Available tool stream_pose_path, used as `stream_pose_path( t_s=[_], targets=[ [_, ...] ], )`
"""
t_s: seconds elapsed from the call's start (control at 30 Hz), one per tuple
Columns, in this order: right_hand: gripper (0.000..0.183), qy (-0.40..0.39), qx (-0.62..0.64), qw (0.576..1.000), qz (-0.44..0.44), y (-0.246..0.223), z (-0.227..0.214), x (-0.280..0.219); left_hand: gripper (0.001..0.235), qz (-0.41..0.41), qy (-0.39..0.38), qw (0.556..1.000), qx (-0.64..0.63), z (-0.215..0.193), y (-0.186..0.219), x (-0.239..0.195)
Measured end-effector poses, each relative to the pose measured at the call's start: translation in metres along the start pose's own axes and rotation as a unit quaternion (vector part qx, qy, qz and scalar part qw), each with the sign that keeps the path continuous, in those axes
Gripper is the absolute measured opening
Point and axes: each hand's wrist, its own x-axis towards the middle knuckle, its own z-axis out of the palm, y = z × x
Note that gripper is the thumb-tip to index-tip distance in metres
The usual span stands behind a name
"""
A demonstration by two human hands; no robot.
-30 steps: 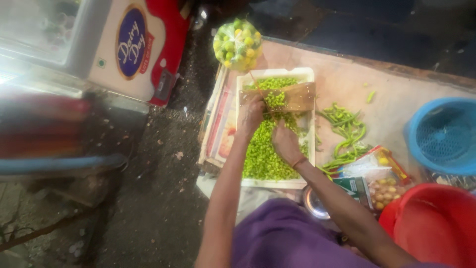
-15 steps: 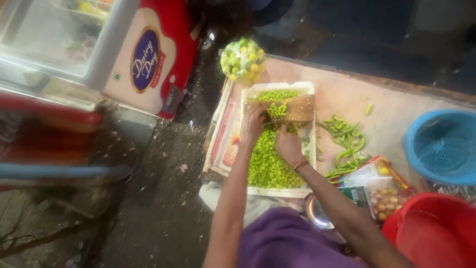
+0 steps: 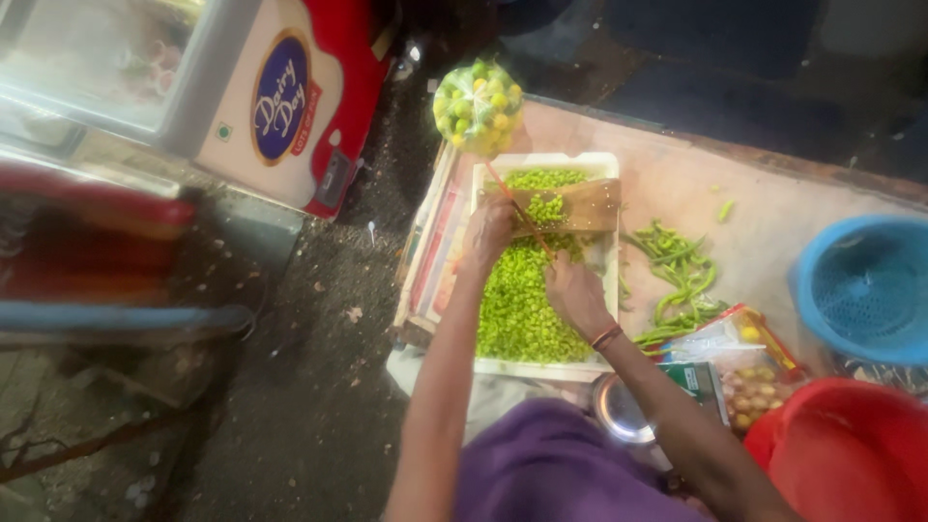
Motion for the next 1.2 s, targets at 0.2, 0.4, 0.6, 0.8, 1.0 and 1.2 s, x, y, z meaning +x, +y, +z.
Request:
stream_pose_path(
  t_s=[0.2,0.4,0.6,0.8,1.0,1.2],
  targets=[
    [0.033,-0.021,0.057,0.998,0.016,0.004,0.030,0.008,0.006,0.016,-0.006,1.000,-0.010,-0.005,-0.006,0.005],
    [0.037,-0.097,0.084,0.988,0.081,-0.001,0.046,0.030,0.006,-0.043,-0.067,0.976,-0.203,-0.013,-0.005,0.002],
    [0.046,0.017,0.011,1.000,-0.023,0.003,0.062,0.037,0.015,-0.089,-0.130,0.916,-0.370,-0.016,-0.004,-0.003],
    [0.037,-0.029,0.008,0.999,0.017,0.008,0.051,0.042,0.029,0.045,0.084,0.993,-0.067,-0.052,0.034,-0.016],
    [0.029,0.013,-0.004,0.999,-0.030,0.015,0.028,0.022,0.003,-0.039,0.033,0.997,-0.054,-0.016,0.003,-0.016],
    [0.032,0.078,-0.041,0.995,-0.043,0.007,0.010,-0.002,0.009,-0.007,0.024,0.999,-0.025,0.006,0.001,-0.010]
  ],
)
